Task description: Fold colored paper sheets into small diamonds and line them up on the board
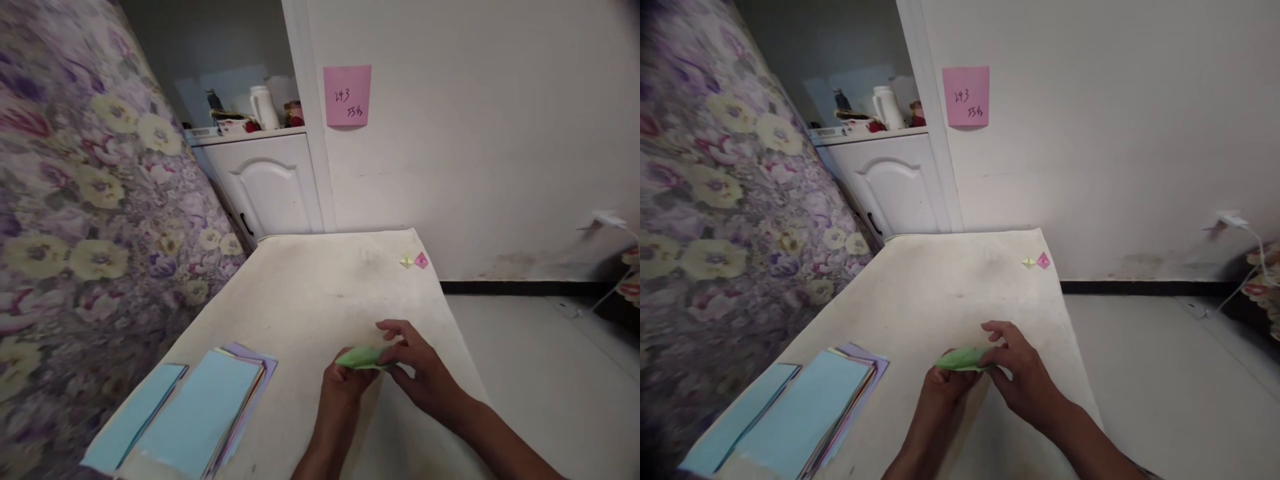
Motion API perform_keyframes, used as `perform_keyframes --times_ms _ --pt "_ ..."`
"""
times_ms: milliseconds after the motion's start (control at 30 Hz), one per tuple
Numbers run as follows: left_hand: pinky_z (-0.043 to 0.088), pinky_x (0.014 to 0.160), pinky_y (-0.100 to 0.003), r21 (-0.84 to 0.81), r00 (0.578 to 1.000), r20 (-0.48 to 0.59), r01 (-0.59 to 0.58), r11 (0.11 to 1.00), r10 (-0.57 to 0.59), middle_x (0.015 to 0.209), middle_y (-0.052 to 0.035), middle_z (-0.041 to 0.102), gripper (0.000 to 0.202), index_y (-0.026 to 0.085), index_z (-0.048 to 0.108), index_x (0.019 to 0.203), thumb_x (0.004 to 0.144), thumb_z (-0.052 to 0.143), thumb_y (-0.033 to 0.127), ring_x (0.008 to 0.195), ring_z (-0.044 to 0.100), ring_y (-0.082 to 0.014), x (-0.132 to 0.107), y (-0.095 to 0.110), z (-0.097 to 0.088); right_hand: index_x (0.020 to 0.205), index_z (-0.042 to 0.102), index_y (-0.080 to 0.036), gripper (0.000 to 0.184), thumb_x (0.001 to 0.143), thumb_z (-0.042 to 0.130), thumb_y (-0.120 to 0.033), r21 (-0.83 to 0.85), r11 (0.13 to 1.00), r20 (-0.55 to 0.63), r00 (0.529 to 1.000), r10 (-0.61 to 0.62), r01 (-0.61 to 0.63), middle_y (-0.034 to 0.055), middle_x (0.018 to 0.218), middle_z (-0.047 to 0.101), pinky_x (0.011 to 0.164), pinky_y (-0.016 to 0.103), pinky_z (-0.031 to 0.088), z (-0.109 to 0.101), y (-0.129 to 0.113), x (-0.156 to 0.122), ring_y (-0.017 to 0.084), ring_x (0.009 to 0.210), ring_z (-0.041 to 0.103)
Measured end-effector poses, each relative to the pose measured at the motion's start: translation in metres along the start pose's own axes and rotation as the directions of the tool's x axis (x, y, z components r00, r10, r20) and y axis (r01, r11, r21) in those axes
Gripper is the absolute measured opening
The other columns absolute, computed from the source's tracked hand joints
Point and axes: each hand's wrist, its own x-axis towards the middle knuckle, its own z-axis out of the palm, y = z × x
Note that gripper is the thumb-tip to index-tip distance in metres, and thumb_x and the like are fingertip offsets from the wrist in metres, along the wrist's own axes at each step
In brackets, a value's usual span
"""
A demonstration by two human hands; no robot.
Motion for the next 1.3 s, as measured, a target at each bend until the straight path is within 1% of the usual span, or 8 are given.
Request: perform_keyframes --times_ms 167,333,467,633,800,900,1033,1300 --pt "0.045 0.078 -0.030 0.005 1.000 0.008 0.011 1.000 -0.011 0.079 -0.0036 0.067 0.016 0.016 0.065 0.084 0.069 0.069 0.022 0.080 0.061 -0.0181 -0.009 0.009 0.009 0.084 0.062 -0.023 0.023 0.076 0.051 -0.005 -0.072 0.996 -0.006 0.999 -0.047 0.047 0.0055 0.127 0.042 0.081 0.035 0.048 -0.002 -0.008 -0.003 0.020 0.105 0.048" --pt "0.048 0.078 -0.035 0.043 0.998 -0.049 0.027 0.999 -0.025 0.076 -0.0056 0.070 0.020 0.013 0.070 0.079 0.064 0.072 0.026 0.080 0.063 -0.0218 -0.027 0.014 0.016 0.087 0.064 -0.025 0.021 0.078 0.052 -0.010 -0.210 0.975 0.042 0.997 -0.066 0.073 0.0058 0.128 0.044 0.083 0.038 0.047 -0.010 -0.035 -0.003 0.023 0.109 0.047" --pt "0.052 0.072 -0.034 0.077 0.989 -0.149 0.019 0.997 -0.007 0.089 -0.0065 0.071 0.028 0.016 0.071 0.089 0.063 0.072 0.026 0.081 0.062 -0.0211 -0.049 0.007 0.015 0.083 0.064 -0.024 0.021 0.078 0.051 -0.009 -0.274 0.960 0.102 0.994 -0.025 0.053 0.0055 0.128 0.046 0.082 0.038 0.047 -0.015 -0.058 -0.009 0.024 0.115 0.042" --pt "0.055 0.062 -0.032 0.167 0.973 -0.232 0.046 0.985 -0.006 0.077 -0.0061 0.070 0.028 0.014 0.072 0.083 0.059 0.073 0.029 0.071 0.060 -0.0193 -0.080 -0.006 0.012 0.083 0.064 -0.024 0.023 0.077 0.049 -0.007 -0.276 0.960 0.189 0.982 0.007 0.046 0.0056 0.127 0.047 0.084 0.038 0.045 -0.016 -0.080 -0.030 0.023 0.115 0.043" --pt "0.054 0.059 -0.029 0.079 0.960 -0.279 0.000 0.997 0.022 0.084 -0.0058 0.070 0.038 0.017 0.070 0.090 0.054 0.077 0.029 0.071 0.061 -0.0180 -0.108 -0.014 0.022 0.076 0.063 -0.021 0.020 0.071 0.053 -0.005 -0.265 0.964 0.218 0.975 0.040 0.020 0.0050 0.128 0.047 0.086 0.037 0.044 -0.020 -0.102 -0.051 0.023 0.115 0.043" --pt "0.053 0.061 -0.030 0.028 0.962 -0.272 -0.029 0.999 0.035 0.084 -0.0055 0.070 0.037 0.017 0.068 0.087 0.054 0.077 0.028 0.072 0.061 -0.0183 -0.124 -0.014 0.029 0.073 0.062 -0.020 0.018 0.071 0.054 -0.004 -0.267 0.963 0.234 0.971 0.037 0.028 0.0055 0.128 0.047 0.088 0.037 0.044 -0.022 -0.114 -0.060 0.023 0.116 0.042" --pt "0.051 0.062 -0.029 0.099 0.969 -0.244 -0.002 0.995 0.026 0.074 -0.0028 0.067 0.030 0.017 0.066 0.083 0.058 0.075 0.032 0.072 0.061 -0.0190 -0.146 -0.005 0.034 0.075 0.062 -0.018 0.019 0.074 0.051 -0.003 -0.284 0.954 0.268 0.963 -0.017 0.096 0.0080 0.129 0.047 0.091 0.037 0.042 -0.022 -0.127 -0.068 0.024 0.117 0.041" --pt "0.048 0.065 -0.029 0.393 1.000 -0.006 0.015 0.919 -0.014 0.088 -0.0067 0.066 0.041 0.019 0.066 0.101 0.071 0.062 0.046 0.084 0.058 -0.0233 -0.193 0.035 0.029 0.079 0.065 -0.015 0.014 0.079 0.053 -0.008 -0.351 0.894 0.309 0.935 -0.171 0.280 0.0102 0.135 0.043 0.102 0.042 0.033 -0.020 -0.146 -0.085 0.026 0.126 0.033"
